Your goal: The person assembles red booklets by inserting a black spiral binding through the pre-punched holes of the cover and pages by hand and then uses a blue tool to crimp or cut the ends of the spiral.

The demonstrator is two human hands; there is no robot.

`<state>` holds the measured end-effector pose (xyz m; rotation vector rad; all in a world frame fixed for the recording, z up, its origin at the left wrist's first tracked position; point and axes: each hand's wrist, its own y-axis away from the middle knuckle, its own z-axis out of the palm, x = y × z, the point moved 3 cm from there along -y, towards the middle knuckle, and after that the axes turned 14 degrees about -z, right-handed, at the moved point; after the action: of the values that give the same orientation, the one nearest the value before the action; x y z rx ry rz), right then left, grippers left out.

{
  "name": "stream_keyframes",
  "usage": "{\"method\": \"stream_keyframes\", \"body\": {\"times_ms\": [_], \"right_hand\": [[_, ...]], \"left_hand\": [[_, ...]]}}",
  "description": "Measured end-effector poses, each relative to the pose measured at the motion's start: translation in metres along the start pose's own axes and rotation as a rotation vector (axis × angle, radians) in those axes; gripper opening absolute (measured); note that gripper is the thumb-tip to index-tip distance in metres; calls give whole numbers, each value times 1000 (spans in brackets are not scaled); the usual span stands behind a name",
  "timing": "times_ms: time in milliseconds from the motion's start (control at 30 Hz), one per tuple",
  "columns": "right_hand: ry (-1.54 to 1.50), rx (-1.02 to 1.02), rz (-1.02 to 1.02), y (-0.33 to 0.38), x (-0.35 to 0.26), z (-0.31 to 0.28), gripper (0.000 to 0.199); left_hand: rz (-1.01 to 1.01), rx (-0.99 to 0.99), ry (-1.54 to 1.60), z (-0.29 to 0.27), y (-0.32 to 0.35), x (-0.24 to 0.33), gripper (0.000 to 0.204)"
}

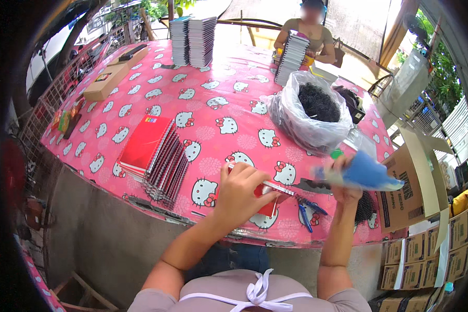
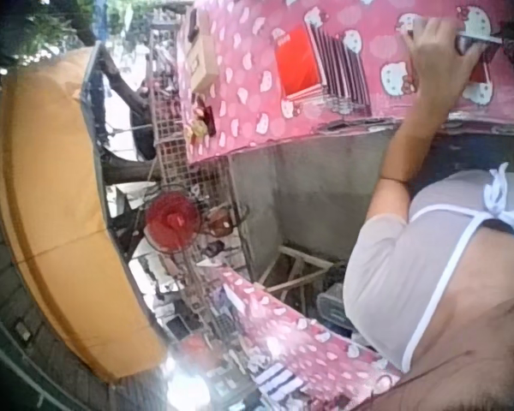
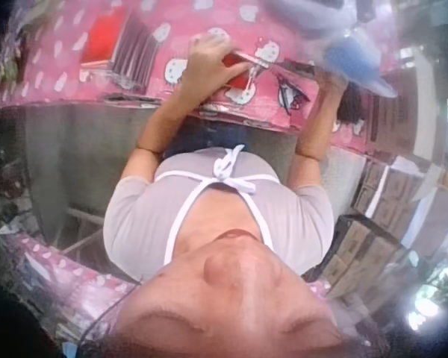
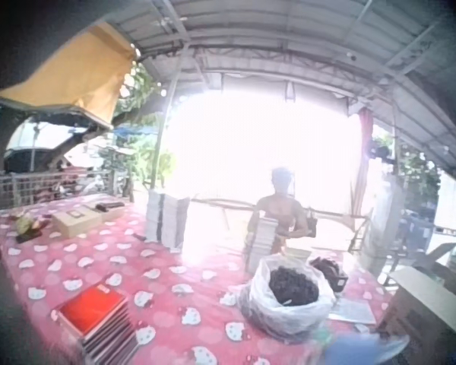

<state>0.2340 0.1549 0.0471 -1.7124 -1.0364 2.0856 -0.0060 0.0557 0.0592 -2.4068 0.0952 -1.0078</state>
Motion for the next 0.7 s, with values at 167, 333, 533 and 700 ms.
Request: {"method": "stream_keyframes", "body": {"times_ms": [167, 333, 533, 700], "right_hand": [[585, -382, 71, -14, -4, 12, 39], [405, -286, 204, -17, 8, 10, 46], [989, -517, 194, -42, 16, 41, 41], [246, -418, 175, -37, 10, 67, 35]], "left_hand": [[-57, -30, 66, -4, -2, 2, 43], [-43, -38, 81, -6, -7, -1, 44], [-292, 5, 407, -16, 1, -32, 41], [-475, -22, 986, -6, 20, -63, 36]]}}
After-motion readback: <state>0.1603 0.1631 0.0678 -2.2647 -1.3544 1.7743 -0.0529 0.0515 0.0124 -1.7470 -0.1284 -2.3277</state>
